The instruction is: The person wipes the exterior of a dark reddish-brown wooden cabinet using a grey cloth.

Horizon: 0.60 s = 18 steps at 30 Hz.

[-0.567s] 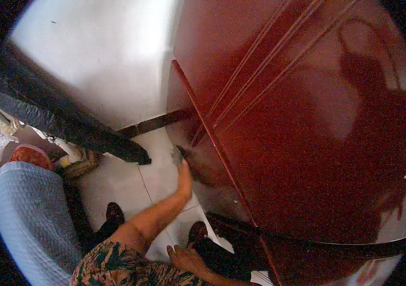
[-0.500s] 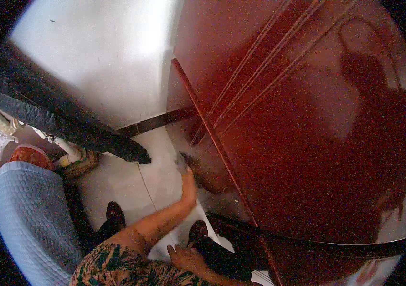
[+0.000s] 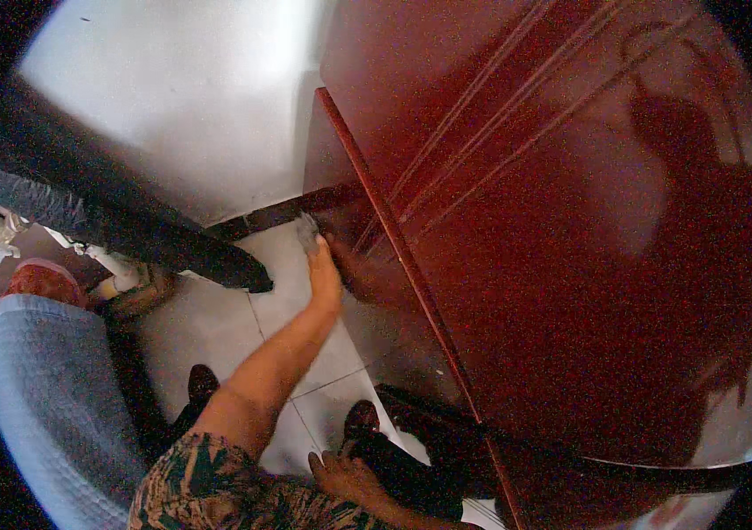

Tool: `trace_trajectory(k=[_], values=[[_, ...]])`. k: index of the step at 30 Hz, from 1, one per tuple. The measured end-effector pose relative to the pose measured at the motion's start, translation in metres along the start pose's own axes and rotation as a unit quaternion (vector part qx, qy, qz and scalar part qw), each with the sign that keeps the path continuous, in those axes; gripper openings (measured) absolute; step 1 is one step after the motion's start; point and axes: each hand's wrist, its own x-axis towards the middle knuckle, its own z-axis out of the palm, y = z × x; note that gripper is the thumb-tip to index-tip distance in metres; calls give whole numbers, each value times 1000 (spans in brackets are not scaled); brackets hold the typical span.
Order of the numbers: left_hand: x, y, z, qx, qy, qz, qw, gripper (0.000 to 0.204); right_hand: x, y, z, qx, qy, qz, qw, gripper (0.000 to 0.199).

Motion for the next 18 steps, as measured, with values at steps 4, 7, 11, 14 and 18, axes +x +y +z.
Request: trace_trajectory(k=[4, 7, 11, 14, 18], values=[[43, 9, -11, -77, -101, -88, 988, 75, -3, 2, 4, 7, 13, 28, 1000, 46], [56, 14, -17, -28, -90, -131, 987, 76, -6, 9, 41, -18, 78, 20, 997, 46], [80, -25, -45, -48, -129, -173, 975, 77, 0, 14, 24, -33, -9, 7, 999, 45], [75, -77, -42, -117, -114, -230, 959, 79, -10, 12, 49, -173, 64, -27, 983, 41], [4, -104, -43, -154, -135, -252, 946, 81, 0, 6, 17, -136, 23, 11, 990, 37]])
